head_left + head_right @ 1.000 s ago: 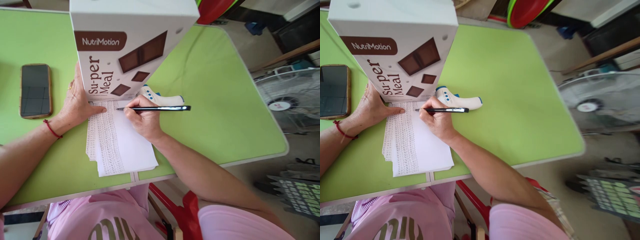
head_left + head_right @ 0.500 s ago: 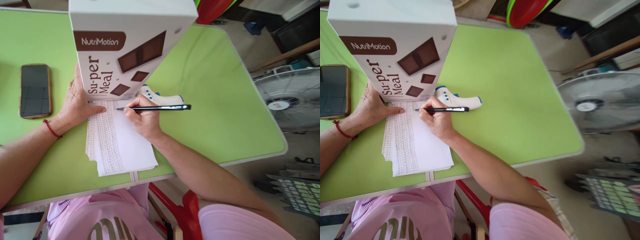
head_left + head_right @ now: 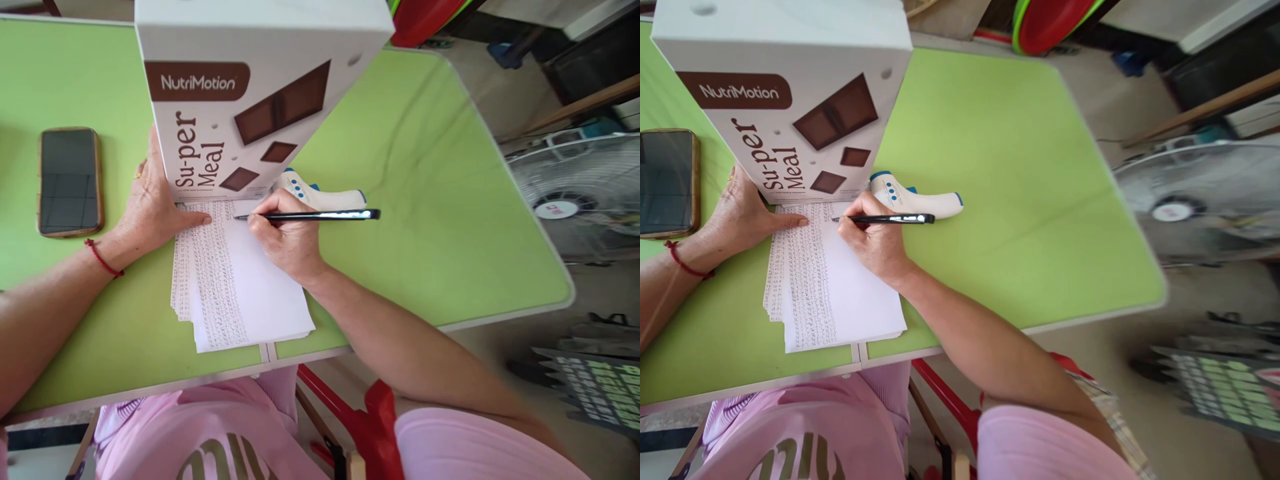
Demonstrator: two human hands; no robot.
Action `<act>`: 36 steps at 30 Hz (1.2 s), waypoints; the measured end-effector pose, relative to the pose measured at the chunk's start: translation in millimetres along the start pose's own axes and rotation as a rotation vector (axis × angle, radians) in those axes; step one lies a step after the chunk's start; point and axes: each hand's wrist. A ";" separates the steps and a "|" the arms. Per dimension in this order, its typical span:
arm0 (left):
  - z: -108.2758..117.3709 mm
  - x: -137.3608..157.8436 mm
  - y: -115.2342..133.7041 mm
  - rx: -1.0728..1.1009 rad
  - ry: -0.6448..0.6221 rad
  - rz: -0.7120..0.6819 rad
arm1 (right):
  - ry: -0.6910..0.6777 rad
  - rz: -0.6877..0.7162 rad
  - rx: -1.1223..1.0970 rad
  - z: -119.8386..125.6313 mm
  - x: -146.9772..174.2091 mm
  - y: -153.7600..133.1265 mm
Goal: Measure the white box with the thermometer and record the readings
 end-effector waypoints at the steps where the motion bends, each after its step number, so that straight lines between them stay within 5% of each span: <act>1: -0.4 0.1 -2.4 0.013 0.005 -0.017 | -0.003 -0.005 0.003 0.0 0.0 0.3; 28: -0.9 0.5 -3.3 0.019 0.036 -0.060 | 0.006 0.032 0.010 3.8 -0.3 -0.2; 36: 2.3 0.2 0.9 0.070 0.074 -0.055 | -0.183 0.344 0.308 33.4 -7.5 -13.4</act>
Point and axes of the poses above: each hand's wrist, its own x-axis away from the middle knuckle, its own z-axis out of the back of the hand, y = z × x, and after that the axes turned 4 degrees about y, right-handed
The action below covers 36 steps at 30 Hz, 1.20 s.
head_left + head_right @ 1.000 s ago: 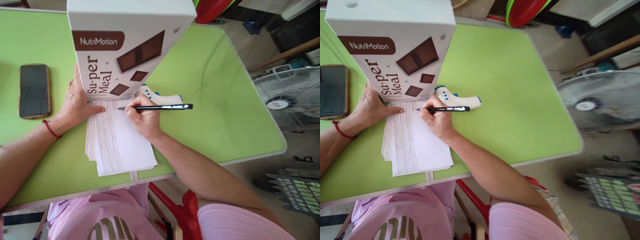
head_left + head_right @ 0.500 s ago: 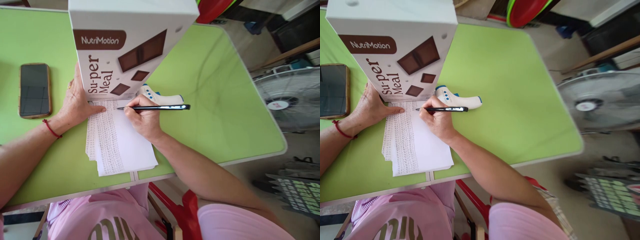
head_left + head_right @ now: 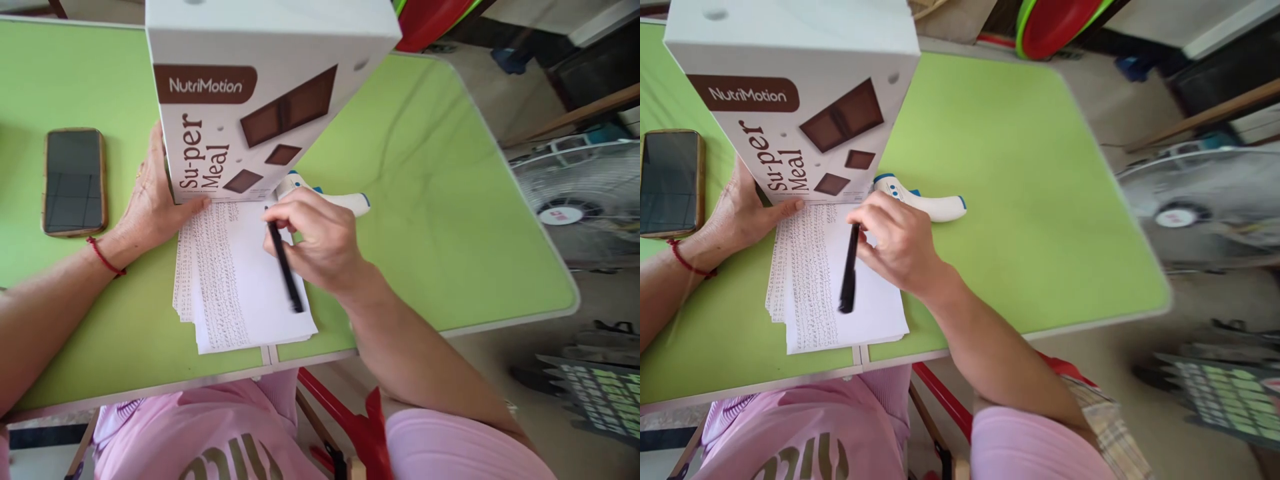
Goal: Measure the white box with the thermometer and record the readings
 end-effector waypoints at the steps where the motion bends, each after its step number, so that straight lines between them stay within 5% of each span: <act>1: 0.8 -1.2 1.5 0.026 0.009 0.008 | -0.049 0.065 0.041 2.4 0.4 -0.8; 4: 3.6 -4.9 5.4 0.101 0.012 0.020 | -0.216 0.191 0.139 5.0 2.4 -7.4; 9: 3.5 -4.9 6.3 0.170 0.011 0.022 | -0.390 0.210 0.077 8.4 4.9 -13.6; 12: -2.8 1.2 2.5 0.215 0.033 0.050 | -0.341 0.088 0.019 21.0 7.6 5.9; 15: -9.5 6.8 -1.7 0.255 0.076 0.084 | -0.229 -0.084 0.205 34.8 13.4 42.2; 19: -11.2 7.5 -3.1 0.281 0.103 0.113 | -0.290 -0.155 0.338 38.7 22.4 85.6; 25: -7.7 5.8 -0.7 0.248 0.104 0.120 | -0.206 -0.338 0.199 45.0 19.4 90.8; 28: -7.8 6.2 0.5 0.224 0.122 0.103 | -0.077 -0.465 0.036 54.6 9.4 68.8; 32: -8.0 6.2 3.9 0.209 0.114 0.077 | 0.049 -0.541 -0.532 47.8 -4.3 27.2; 36: -7.0 6.8 9.4 0.142 0.115 0.100 | -0.071 -0.751 -1.007 18.0 -6.9 -5.6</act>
Point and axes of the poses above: each hand's wrist, its own x-axis away from the middle knuckle, its own z-axis out of the back of the hand, y = z × x, and after that the axes turned 4 degrees about y, right-handed
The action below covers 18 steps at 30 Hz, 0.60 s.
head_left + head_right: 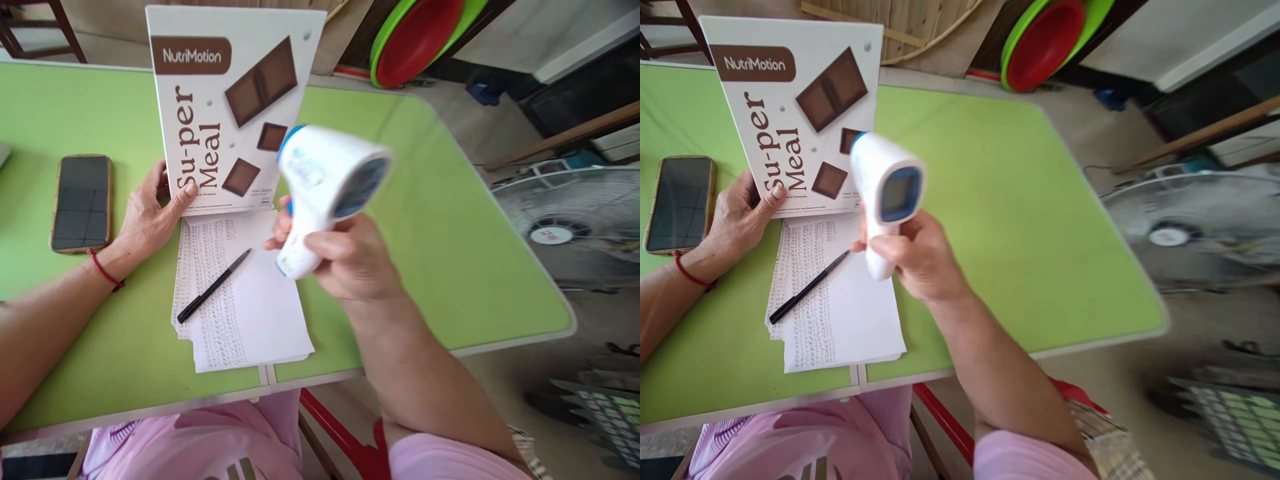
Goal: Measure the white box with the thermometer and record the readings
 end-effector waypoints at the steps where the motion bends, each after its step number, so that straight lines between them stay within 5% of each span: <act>1: 0.2 0.4 1.2 -0.007 0.002 0.005 | -0.010 -0.057 -0.032 -7.2 0.5 4.9; 9: 1.9 1.6 3.5 -0.018 -0.018 -0.019 | -0.045 -0.223 -0.171 -22.2 -0.4 27.9; 18: 0.8 -0.3 -0.6 -0.072 -0.013 -0.096 | -0.078 -0.137 -0.124 -24.4 3.1 36.6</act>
Point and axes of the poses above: each hand's wrist, its own x-axis away from the middle knuckle, its own z-axis out of the back of the hand, y = z × x, and after that the axes turned 4 degrees about y, right-handed
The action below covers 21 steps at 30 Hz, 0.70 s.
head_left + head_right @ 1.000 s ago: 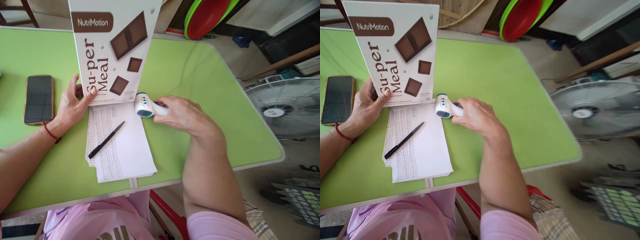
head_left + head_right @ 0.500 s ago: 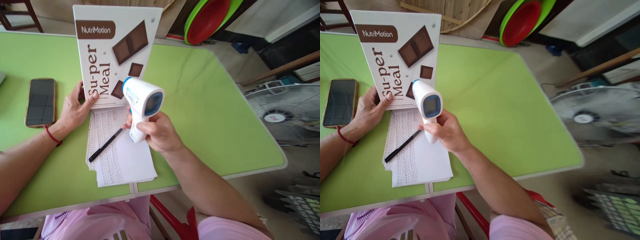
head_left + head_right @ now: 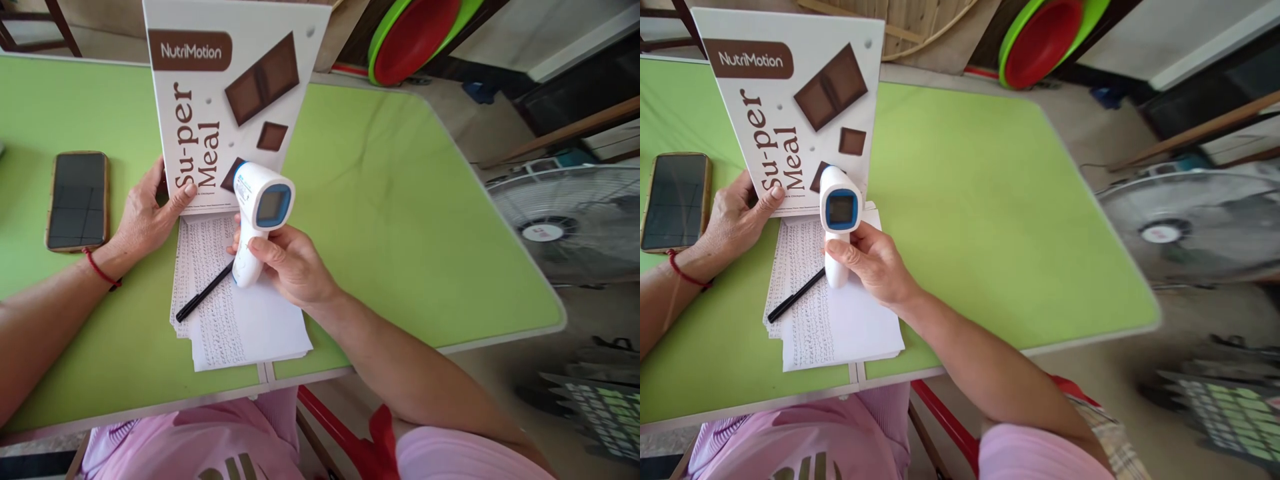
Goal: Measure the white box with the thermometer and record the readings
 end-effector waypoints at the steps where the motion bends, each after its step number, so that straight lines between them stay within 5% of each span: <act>1: 0.1 -0.1 0.1 -0.002 -0.003 -0.002 | -0.007 0.003 0.009 0.4 0.0 0.1; 21: 0.7 0.3 0.6 -0.005 -0.010 -0.003 | 0.008 -0.017 0.063 0.2 0.0 -2.3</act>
Point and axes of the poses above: each hand's wrist, its own x-axis away from the middle knuckle, its own z-axis out of the back of the hand, y = z × x, and after that the axes turned 4 degrees about y, right-handed
